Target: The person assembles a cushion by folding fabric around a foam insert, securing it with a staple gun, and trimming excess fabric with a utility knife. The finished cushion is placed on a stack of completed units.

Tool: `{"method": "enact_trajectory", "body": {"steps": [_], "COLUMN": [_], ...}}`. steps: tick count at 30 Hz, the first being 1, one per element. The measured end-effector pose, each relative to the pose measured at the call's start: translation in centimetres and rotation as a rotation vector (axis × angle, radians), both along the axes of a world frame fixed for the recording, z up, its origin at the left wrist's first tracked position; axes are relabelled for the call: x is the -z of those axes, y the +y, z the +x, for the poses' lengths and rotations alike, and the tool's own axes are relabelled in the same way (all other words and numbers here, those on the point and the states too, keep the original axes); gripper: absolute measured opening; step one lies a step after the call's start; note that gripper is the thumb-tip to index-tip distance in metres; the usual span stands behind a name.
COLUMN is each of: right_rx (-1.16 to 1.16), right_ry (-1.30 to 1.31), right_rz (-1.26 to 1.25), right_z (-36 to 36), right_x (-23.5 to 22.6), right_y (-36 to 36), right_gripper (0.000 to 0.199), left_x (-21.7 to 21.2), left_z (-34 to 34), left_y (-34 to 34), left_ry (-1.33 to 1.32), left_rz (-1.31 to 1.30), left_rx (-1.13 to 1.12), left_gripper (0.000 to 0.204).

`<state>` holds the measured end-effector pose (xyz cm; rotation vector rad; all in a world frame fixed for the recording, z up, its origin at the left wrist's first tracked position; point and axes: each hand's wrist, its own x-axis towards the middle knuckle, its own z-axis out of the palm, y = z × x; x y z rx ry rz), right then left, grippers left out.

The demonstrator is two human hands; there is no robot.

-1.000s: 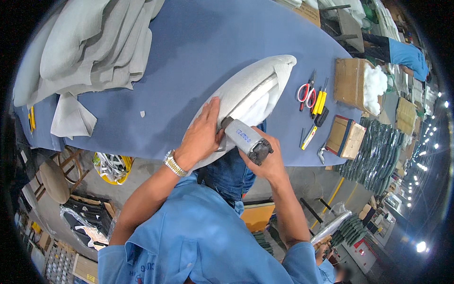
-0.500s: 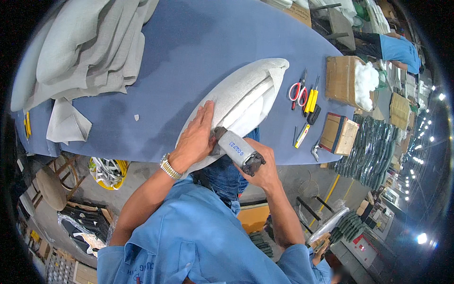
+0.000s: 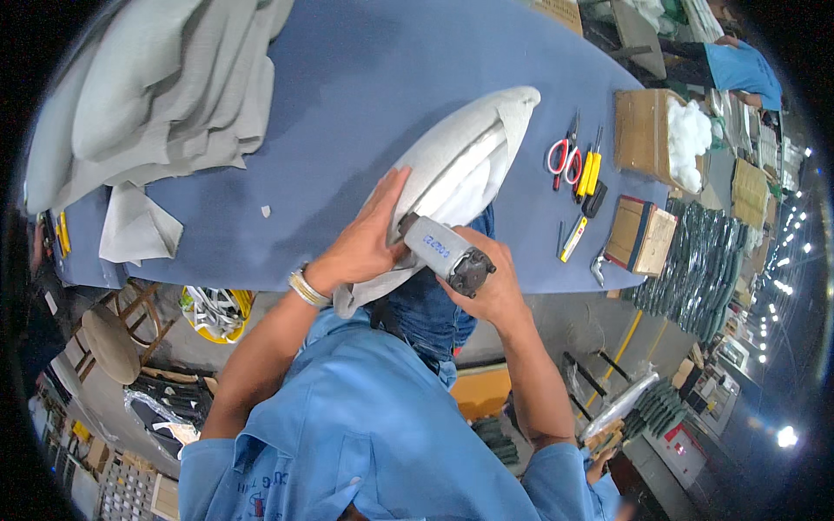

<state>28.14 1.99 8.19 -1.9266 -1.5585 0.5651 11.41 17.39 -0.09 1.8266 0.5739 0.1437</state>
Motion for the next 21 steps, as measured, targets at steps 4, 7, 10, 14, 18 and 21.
{"method": "enact_trajectory", "body": {"steps": [4, 7, 10, 14, 18, 21], "right_rx": [0.107, 0.124, 0.146, 0.173, 0.173, 0.171], "right_ry": [0.141, 0.162, 0.166, 0.159, 0.155, 0.173], "right_rz": [-0.096, -0.164, -0.122, -0.248, -0.191, -0.204], "right_z": [-0.1, -0.6, -1.3, -2.1, -2.6, -2.3], "right_x": [1.5, 0.6, 0.7, -1.0, -0.7, 0.0], "right_y": [-0.6, 0.5, 0.6, 1.8, 0.4, -0.9], "right_gripper": [0.054, 0.047, 0.042, 0.039, 0.037, 0.038], "left_x": [0.4, 0.5, -0.7, -2.7, -3.1, -2.3], "left_z": [-2.2, -1.9, -1.6, -1.5, -1.5, -1.5], "left_y": [3.1, 0.7, -0.2, 0.0, 0.2, -0.5], "left_ry": [-0.04, 0.127, 0.238, 0.365, 0.379, 0.376], "left_rz": [-0.574, -0.219, -0.175, -0.095, -0.032, 0.019], "left_rx": [0.143, 0.056, 0.0, 0.029, 0.057, 0.058], "left_gripper": [0.115, 0.112, 0.105, 0.095, 0.093, 0.094]}}
